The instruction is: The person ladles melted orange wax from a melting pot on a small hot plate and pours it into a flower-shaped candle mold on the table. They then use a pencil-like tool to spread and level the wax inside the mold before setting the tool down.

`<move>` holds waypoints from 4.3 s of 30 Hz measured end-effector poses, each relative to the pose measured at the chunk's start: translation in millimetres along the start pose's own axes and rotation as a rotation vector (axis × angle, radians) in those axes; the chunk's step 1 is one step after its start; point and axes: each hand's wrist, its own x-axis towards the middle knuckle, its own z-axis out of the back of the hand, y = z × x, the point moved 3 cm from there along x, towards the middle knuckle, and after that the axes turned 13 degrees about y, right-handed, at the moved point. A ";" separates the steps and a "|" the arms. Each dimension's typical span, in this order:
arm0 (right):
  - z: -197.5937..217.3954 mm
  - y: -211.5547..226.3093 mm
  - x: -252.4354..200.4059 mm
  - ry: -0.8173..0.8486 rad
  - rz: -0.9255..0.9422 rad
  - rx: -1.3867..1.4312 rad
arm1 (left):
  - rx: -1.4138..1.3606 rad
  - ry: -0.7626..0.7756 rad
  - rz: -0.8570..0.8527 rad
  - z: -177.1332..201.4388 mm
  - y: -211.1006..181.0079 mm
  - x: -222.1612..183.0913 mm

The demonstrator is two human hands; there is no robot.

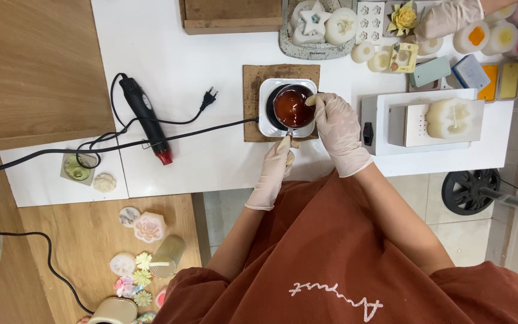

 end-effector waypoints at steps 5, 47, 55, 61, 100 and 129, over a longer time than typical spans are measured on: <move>-1.1 6.3 5.1 0.168 -0.268 0.421 | -0.015 -0.008 0.003 0.9 2.0 -0.7; 41.3 -3.8 -10.9 0.132 -0.079 0.266 | 0.129 -0.035 -0.105 -19.5 1.1 -18.1; 85.5 -30.1 -34.8 0.069 0.123 0.407 | 0.171 -0.088 -0.113 -81.2 20.3 -26.9; 102.4 -74.5 -52.8 0.048 -0.006 0.456 | 0.153 -0.072 -0.152 -130.2 53.7 -8.4; 253.5 -178.0 -82.0 -0.054 0.080 0.808 | 0.190 -0.128 -0.224 -270.5 82.9 8.3; 236.8 -189.6 -95.5 -0.169 -0.086 0.700 | 0.389 -0.141 -0.182 -281.0 59.3 19.1</move>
